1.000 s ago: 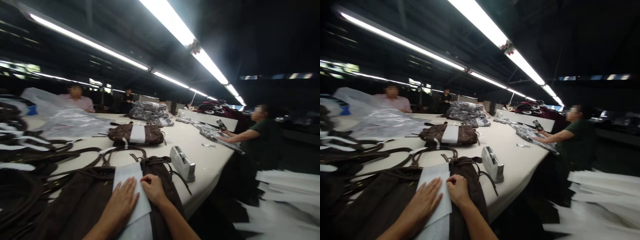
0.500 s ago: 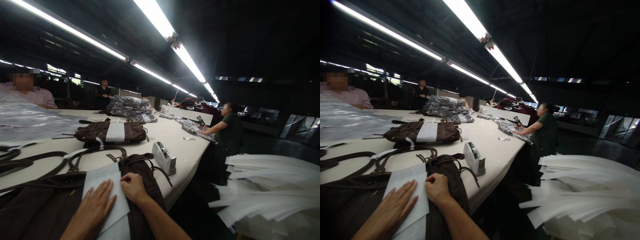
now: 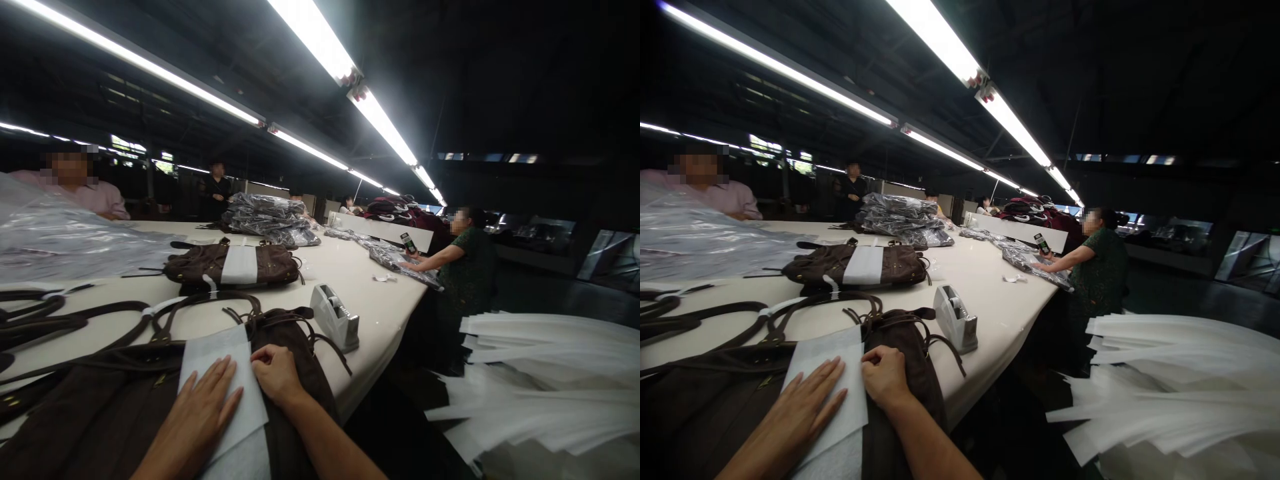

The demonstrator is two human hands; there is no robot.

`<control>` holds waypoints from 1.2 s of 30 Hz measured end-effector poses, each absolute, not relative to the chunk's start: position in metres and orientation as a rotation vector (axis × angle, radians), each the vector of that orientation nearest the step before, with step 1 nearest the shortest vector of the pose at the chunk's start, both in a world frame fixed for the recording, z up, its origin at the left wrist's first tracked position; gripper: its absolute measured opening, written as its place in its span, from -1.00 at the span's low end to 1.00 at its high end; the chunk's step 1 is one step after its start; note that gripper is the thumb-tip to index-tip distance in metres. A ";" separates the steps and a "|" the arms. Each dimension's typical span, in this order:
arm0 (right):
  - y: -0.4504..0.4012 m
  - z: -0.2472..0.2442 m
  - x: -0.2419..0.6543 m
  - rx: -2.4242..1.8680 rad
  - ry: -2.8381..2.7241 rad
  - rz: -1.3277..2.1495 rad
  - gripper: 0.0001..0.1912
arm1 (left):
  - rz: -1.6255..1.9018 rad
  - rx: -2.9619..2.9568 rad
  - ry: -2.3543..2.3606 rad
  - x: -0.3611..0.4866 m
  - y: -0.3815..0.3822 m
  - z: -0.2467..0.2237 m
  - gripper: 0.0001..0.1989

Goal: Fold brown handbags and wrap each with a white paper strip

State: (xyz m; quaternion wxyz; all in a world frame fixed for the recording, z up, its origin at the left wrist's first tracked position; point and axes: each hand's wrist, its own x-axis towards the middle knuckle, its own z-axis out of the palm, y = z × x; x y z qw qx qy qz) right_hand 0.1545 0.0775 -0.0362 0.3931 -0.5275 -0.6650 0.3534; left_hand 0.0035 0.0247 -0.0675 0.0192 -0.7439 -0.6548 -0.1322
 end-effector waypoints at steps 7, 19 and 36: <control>0.079 -0.039 0.156 -1.331 -1.701 0.848 -0.78 | -0.453 -1.888 -2.606 0.010 -0.001 -0.030 -0.13; 0.073 -0.022 0.146 -1.409 -1.805 1.231 -0.89 | -0.737 -1.733 -2.813 0.005 -0.017 -0.010 -0.04; -0.026 -0.030 0.205 -1.081 -1.716 1.736 -0.56 | -1.082 -1.789 -2.924 -0.026 -0.014 -0.017 -0.57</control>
